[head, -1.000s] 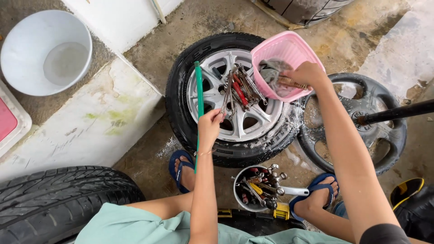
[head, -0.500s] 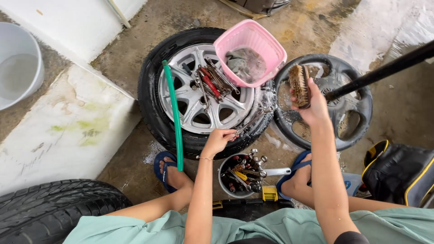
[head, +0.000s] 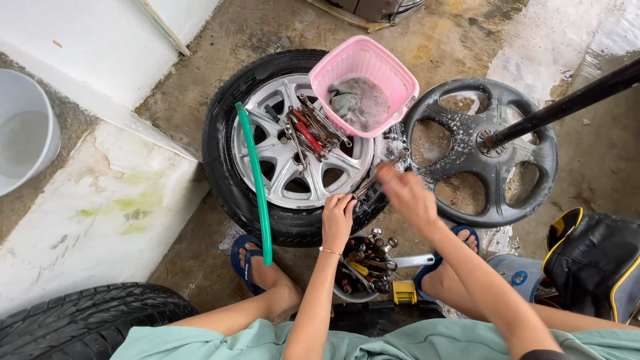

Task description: The person scrubs various metal tools with a brush and soapy water, rinsing them with a hose and placing them on a tire. The person handles wrenches and sockets one at a time, scrubbing each tool thoroughly.

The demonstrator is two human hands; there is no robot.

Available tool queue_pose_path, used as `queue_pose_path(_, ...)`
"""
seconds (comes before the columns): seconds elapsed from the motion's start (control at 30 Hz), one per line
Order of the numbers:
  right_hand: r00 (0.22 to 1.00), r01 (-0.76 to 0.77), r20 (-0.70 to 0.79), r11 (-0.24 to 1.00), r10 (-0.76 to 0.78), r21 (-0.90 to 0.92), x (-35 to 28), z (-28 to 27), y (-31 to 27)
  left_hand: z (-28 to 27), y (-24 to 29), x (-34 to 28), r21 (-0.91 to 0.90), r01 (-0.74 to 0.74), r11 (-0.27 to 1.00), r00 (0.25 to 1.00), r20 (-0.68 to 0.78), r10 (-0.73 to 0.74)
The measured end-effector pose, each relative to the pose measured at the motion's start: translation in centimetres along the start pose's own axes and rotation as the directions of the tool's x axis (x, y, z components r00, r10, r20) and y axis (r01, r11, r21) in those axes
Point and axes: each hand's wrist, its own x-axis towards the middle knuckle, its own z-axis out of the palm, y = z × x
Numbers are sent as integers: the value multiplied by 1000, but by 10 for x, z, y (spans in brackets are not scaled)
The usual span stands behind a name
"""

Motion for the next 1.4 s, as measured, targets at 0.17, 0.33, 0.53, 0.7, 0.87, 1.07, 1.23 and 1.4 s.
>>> queue_pose_path(0.17, 946, -286, 239, 914, 221, 286, -15, -20, -22, 8, -1, 4, -56, 6, 998, 1000, 9, -6)
queue_pose_path(0.33, 867, -449, 403, 811, 293, 375, -3, -8, -14, 5, 1, 10, -75, 74, 994, 997, -21, -75)
queue_pose_path(0.53, 998, 33, 52, 990, -41, 137, 0, -9, -13, 10, -4, 10, -103, 117, 988, 993, 22, -115)
queue_pose_path(0.7, 895, -308, 433, 850, 106, 427, -31, -21, -38, 14, -12, 9, -64, 131, 989, 991, 27, -129)
queue_pose_path(0.87, 884, -404, 366, 870, 292, 282, 6, -18, -21, 7, -3, 12, -81, 158, 984, 987, 32, -156)
queue_pose_path(1.07, 905, -334, 374, 884, 203, 326, -16, -1, -15, 12, -3, 4, -60, 155, 986, 988, 39, -153)
queue_pose_path(1.23, 942, -202, 333, 876, 51, 438, -20, 4, -7, 18, -7, 8, -35, 144, 989, 989, 41, -142)
queue_pose_path(1.4, 876, -377, 461, 796, 141, 473, -51, 27, -41, 21, -9, 10, -6, 129, 992, 992, 0, -129)
